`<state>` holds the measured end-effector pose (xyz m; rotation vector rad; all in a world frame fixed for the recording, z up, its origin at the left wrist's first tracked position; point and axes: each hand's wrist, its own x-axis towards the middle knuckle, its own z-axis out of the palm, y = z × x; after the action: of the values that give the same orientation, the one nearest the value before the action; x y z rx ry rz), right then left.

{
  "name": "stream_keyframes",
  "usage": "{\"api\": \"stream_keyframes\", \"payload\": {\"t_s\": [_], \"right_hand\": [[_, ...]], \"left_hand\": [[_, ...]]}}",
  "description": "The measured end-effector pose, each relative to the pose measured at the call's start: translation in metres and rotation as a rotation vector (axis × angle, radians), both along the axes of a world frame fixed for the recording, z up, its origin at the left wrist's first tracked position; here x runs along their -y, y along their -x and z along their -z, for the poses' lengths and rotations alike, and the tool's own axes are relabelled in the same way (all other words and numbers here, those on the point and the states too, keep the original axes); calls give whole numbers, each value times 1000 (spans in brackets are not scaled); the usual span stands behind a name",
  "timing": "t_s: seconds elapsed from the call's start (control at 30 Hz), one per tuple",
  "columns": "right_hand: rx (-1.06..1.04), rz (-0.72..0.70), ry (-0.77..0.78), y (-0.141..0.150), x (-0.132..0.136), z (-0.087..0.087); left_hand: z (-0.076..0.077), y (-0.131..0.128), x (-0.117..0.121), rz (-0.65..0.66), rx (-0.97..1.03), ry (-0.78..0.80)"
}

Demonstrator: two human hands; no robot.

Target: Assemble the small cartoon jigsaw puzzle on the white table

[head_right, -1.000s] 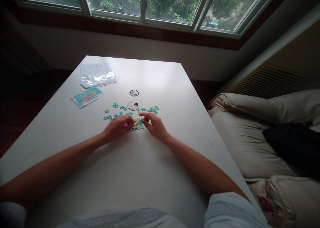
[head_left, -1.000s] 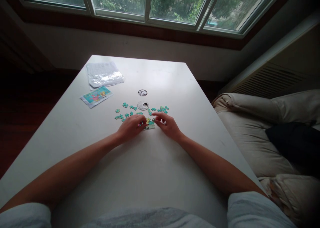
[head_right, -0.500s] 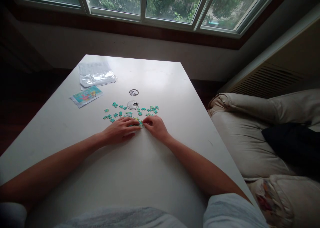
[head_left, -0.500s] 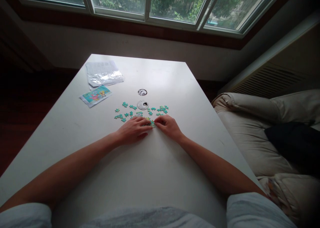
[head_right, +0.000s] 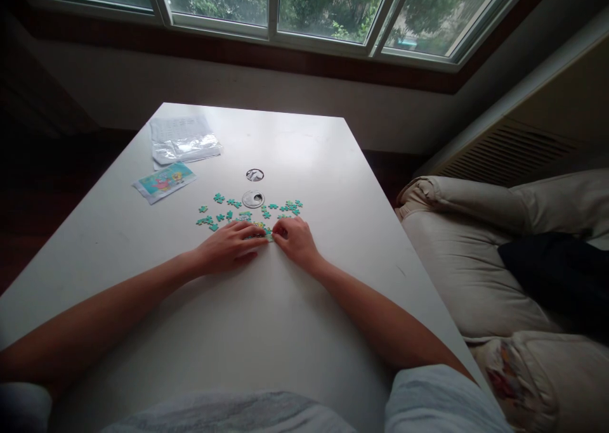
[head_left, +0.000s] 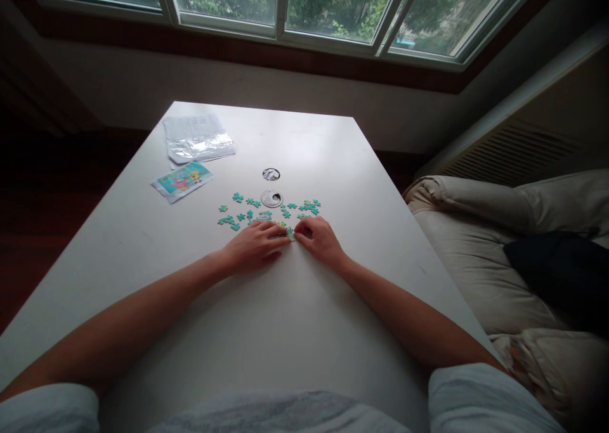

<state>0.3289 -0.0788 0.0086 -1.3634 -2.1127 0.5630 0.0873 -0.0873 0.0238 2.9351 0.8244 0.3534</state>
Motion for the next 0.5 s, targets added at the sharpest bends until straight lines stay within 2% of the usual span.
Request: {"api": "stream_keyframes", "payload": {"t_s": [0.27, 0.5], "right_hand": [[96, 45, -41, -4, -3, 5], [21, 8, 4, -8, -11, 1]], "left_hand": [[-2, -1, 2, -9, -12, 9], [-11, -1, 10, -38, -62, 23]]}}
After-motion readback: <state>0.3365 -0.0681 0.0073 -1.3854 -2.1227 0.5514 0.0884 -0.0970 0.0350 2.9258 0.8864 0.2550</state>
